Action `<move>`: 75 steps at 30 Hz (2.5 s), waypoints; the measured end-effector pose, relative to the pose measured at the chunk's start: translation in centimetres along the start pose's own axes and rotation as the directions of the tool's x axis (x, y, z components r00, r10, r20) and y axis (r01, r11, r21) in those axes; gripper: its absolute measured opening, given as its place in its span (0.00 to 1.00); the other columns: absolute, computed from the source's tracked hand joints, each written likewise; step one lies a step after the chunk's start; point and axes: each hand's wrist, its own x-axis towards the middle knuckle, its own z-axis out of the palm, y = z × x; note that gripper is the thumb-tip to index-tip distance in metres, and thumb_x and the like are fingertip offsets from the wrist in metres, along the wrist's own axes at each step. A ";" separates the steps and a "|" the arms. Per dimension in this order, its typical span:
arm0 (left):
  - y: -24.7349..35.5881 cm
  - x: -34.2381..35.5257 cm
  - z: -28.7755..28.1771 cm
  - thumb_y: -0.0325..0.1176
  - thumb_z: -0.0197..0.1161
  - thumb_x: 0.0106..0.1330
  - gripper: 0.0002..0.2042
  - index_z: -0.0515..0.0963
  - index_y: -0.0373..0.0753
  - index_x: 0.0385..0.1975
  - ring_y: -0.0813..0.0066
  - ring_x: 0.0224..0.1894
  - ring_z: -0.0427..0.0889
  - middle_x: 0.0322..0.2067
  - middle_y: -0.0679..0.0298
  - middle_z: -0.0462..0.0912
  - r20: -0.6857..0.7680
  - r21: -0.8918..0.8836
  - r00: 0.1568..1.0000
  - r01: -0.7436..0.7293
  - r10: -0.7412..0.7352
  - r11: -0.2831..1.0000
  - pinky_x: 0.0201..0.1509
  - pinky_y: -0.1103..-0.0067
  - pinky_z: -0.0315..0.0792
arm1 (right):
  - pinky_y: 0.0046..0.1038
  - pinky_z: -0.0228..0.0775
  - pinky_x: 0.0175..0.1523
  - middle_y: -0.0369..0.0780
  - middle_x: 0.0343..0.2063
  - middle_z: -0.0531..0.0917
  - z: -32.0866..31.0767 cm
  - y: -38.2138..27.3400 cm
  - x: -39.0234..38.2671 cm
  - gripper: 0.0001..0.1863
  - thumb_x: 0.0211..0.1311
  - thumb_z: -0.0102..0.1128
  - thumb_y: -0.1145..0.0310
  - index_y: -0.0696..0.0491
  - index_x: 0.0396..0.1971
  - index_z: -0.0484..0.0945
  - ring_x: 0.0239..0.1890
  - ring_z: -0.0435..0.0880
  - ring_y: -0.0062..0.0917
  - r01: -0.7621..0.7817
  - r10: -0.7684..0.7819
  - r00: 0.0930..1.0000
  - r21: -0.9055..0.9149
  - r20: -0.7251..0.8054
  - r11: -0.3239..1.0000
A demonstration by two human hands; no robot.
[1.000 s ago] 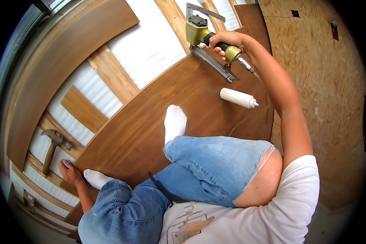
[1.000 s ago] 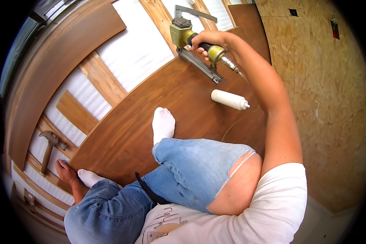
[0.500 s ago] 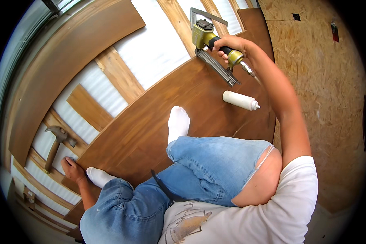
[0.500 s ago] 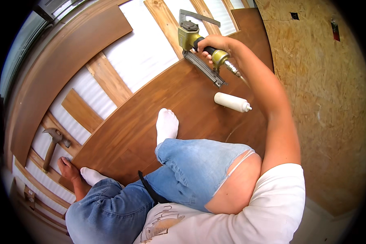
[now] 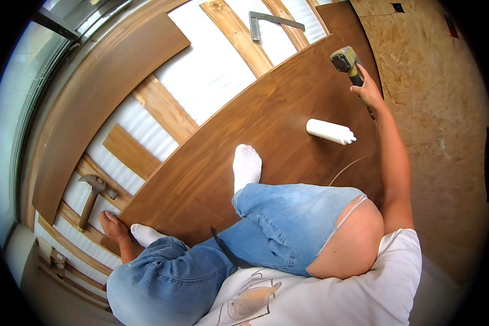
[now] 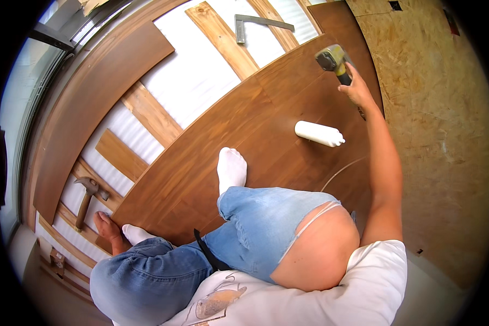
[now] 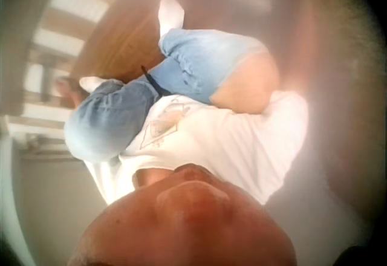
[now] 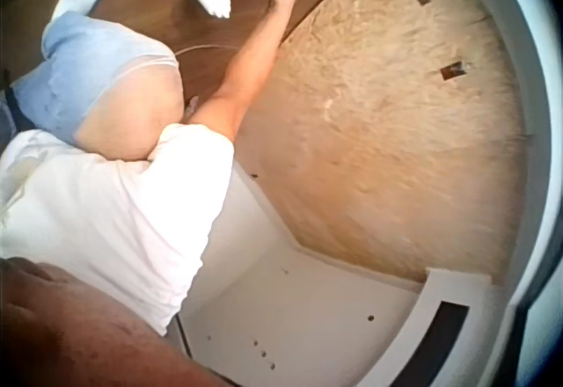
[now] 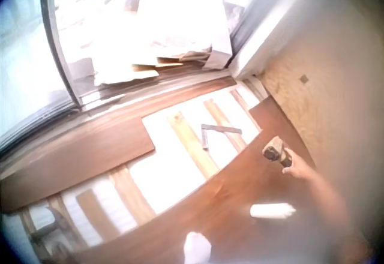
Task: The person fits laminate planks onto a subfloor by applying glue, hammering them into place with a tapping block, and securing them using a nail gun.
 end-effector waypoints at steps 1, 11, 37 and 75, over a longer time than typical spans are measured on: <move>-0.9 -0.1 0.0 0.36 0.50 0.79 0.12 0.73 0.35 0.35 0.51 0.35 0.75 0.33 0.51 0.76 0.013 0.014 1.000 -0.013 0.013 1.000 0.43 0.62 0.69 | 0.36 0.70 0.63 0.52 0.56 0.82 0.6 2.1 -0.3 0.51 0.53 0.71 0.71 0.52 0.77 0.55 0.57 0.82 0.40 -0.065 0.064 0.998 -0.038 -0.024 0.997; 0.9 1.5 -3.9 0.43 0.59 0.77 0.19 0.75 0.31 0.29 0.65 0.30 0.69 0.26 0.57 0.73 0.493 -0.115 0.870 0.066 -0.001 0.991 0.39 0.68 0.67 | 0.40 0.66 0.69 0.55 0.64 0.77 11.8 16.1 -9.8 0.51 0.58 0.73 0.63 0.47 0.78 0.52 0.66 0.77 0.46 -0.504 0.498 0.842 0.025 -0.207 0.863; 1.3 4.0 -5.6 0.47 0.68 0.69 0.19 0.81 0.33 0.36 0.68 0.39 0.74 0.34 0.61 0.75 0.723 0.077 0.672 0.155 -0.162 0.985 0.46 0.70 0.69 | 0.45 0.66 0.68 0.49 0.62 0.80 18.8 14.5 -10.7 0.51 0.63 0.69 0.57 0.50 0.79 0.46 0.61 0.78 0.52 -0.619 0.593 0.746 0.013 -0.304 0.785; 6.4 4.8 -7.0 0.48 0.67 0.68 0.20 0.82 0.33 0.28 0.53 0.40 0.79 0.30 0.53 0.81 0.694 0.089 0.720 -0.122 0.026 0.989 0.47 0.62 0.70 | 0.34 0.68 0.68 0.45 0.56 0.82 23.3 -0.1 -16.5 0.32 0.58 0.78 0.70 0.64 0.60 0.75 0.58 0.80 0.31 -0.225 0.513 0.817 0.672 -0.264 0.705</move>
